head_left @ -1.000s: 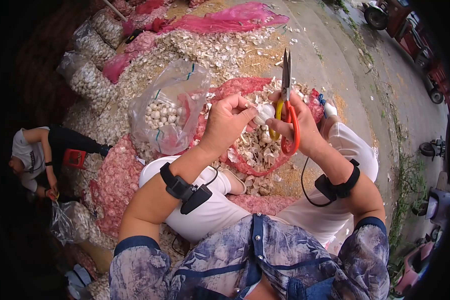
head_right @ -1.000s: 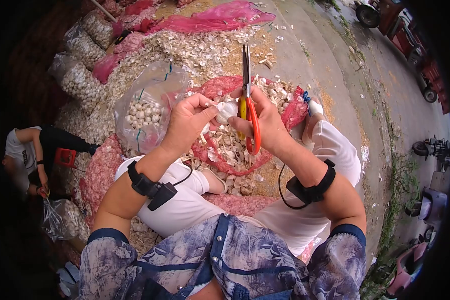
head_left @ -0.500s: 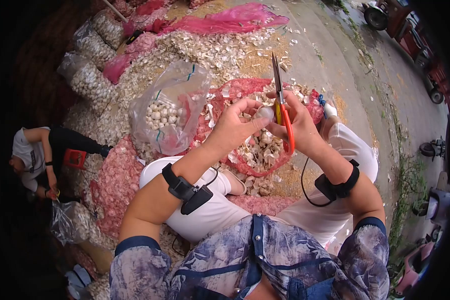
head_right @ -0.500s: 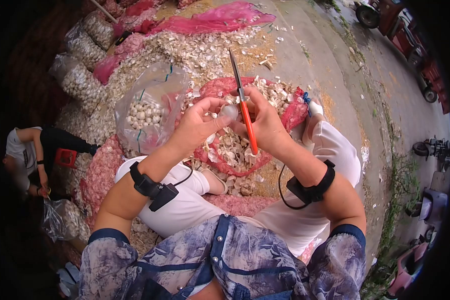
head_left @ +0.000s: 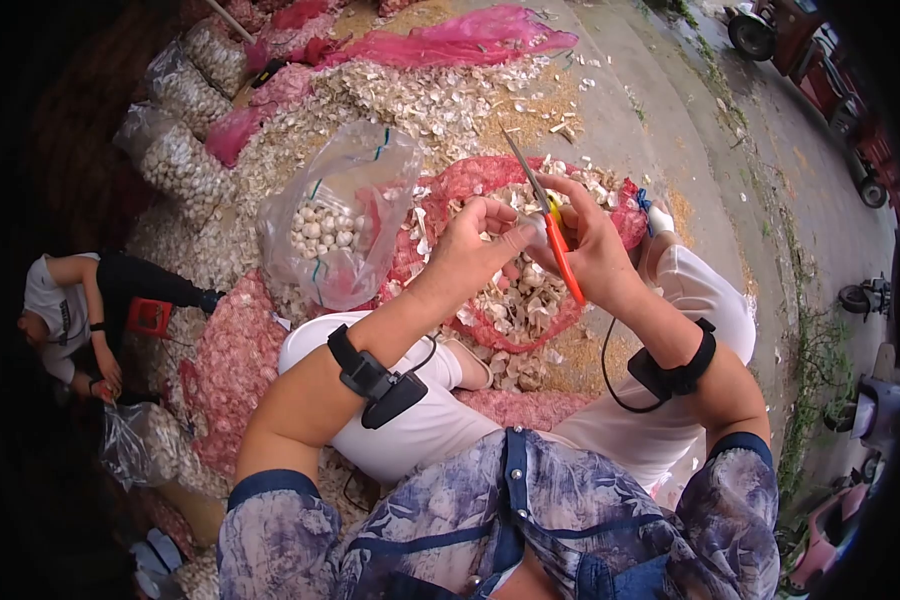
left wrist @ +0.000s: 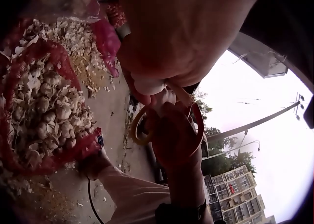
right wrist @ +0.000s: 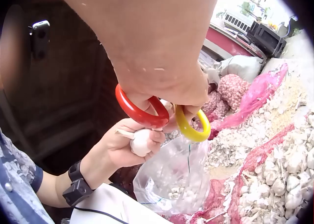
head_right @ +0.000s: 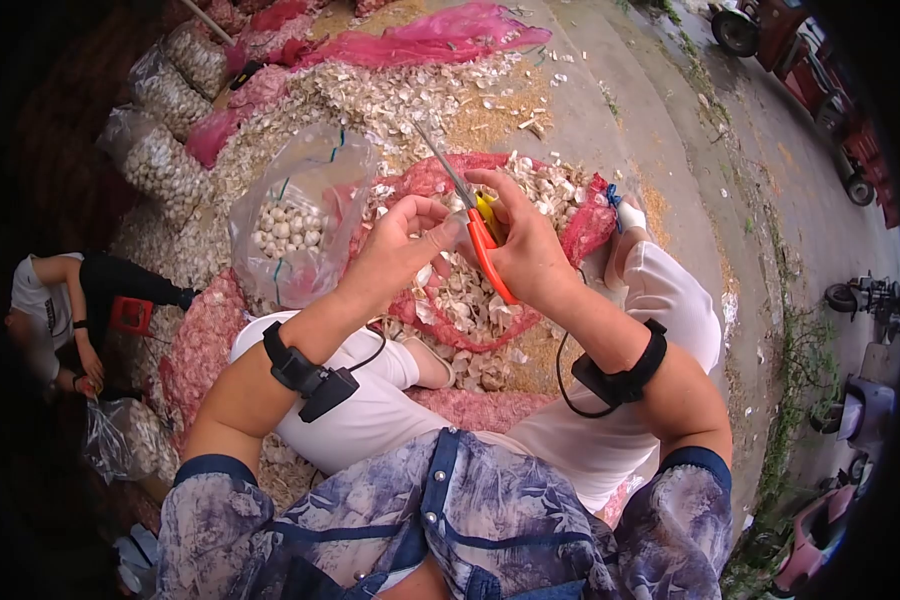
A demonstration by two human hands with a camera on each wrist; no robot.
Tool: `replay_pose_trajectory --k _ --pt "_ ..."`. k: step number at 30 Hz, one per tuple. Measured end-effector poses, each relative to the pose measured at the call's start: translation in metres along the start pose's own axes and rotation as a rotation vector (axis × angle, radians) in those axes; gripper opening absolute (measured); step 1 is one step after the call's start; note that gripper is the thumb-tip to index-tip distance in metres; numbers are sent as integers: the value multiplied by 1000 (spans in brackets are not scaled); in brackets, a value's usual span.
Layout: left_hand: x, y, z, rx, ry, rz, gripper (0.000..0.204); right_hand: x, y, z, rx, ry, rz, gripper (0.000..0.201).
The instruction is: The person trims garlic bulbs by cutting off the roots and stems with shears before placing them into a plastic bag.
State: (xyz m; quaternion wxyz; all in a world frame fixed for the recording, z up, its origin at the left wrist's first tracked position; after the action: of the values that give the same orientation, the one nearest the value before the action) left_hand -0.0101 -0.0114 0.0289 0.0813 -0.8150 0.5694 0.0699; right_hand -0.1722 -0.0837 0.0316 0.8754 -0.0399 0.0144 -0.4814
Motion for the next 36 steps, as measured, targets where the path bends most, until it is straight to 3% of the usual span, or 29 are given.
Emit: replay_pose_trajectory --k 5,7,8,11,13,14,16,21,23,25,26,28,29,31,36 --pt "3 -1 2 -119 6 77 27 3 2 -7 110 -112 -75 67" --pt "3 -1 1 -236 -7 72 28 4 -1 -12 183 -42 -58 66" --pt "2 0 0 -235 -6 75 28 4 -2 -13 257 27 -42 65" --pt "-1 5 -4 -62 47 13 26 5 0 -12 253 14 -15 65" --pt "2 5 -5 188 357 -67 21 4 3 -10 220 -21 -34 66" --pt "2 5 -3 188 357 -67 21 4 3 -9 187 -58 -53 66" --pt "-2 5 -9 23 158 -62 17 3 2 -7 203 -27 -55 67" --pt "3 -2 -2 13 212 -67 17 3 -2 -3 164 5 -26 70" --pt "8 -6 0 14 231 -57 18 4 -2 -6 332 47 8 71" --pt "12 -12 2 10 80 -128 23 5 -2 -4 330 53 -15 72" --pt "11 -13 1 8 82 -132 23 6 -2 -3 330 56 -37 72" --pt "7 -11 -7 -161 -21 -78 31 7 -3 -7 254 4 -44 71" --pt "6 -9 -10 -160 -19 -77 31 8 -4 -8 179 -45 -55 69" --pt "1 -1 -11 -33 39 85 37 7 -4 -7 176 -32 -55 68" --pt "-1 1 -11 17 79 37 36 3 -2 -1 158 -24 -33 63"
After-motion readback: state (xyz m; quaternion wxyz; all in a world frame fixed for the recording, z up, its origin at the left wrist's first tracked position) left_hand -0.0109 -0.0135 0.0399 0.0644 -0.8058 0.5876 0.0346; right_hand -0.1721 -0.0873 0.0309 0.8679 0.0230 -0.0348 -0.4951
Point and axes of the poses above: each hand's wrist, its own x-axis towards the middle knuckle, its own y-axis out of the palm, z = x × y, the point moved 2 cm from there along x, towards the middle knuckle, and after that the axes turned 12 degrees about -z, right-handed, at the moved point
